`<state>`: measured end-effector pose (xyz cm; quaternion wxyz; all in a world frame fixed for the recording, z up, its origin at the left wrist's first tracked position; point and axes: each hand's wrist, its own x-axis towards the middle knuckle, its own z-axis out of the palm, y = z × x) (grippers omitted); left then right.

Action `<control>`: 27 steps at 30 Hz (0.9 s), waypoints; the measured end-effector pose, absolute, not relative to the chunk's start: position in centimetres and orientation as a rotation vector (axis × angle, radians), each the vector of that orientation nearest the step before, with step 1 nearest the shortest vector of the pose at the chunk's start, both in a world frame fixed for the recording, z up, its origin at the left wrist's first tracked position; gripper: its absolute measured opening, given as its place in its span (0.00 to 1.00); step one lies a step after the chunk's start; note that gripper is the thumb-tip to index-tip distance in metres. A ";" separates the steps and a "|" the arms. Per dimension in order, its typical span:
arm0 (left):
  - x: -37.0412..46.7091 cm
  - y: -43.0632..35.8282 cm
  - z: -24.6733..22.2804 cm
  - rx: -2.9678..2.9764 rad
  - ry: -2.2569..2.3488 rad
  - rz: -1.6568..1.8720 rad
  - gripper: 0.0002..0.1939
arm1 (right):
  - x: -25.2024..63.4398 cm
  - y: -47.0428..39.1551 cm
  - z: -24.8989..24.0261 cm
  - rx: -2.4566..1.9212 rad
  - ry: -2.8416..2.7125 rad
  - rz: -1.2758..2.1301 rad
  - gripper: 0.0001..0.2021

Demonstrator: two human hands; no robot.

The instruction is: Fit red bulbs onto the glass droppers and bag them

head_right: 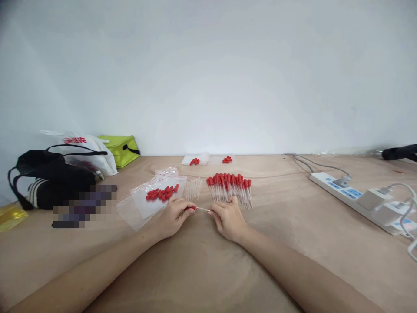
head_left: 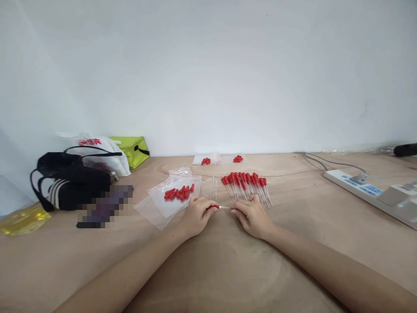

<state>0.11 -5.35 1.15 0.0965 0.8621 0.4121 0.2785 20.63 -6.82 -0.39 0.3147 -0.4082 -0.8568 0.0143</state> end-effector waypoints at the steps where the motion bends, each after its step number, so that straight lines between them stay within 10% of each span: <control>1: 0.1 -5.4 1.3 2.565 1.197 0.812 0.08 | 20.7 -6.7 -0.4 -1.063 -2.269 0.042 0.11; 27: 0.2 -6.2 1.5 2.828 0.940 0.897 0.09 | 19.3 -7.4 -0.6 -0.880 -2.238 -0.229 0.10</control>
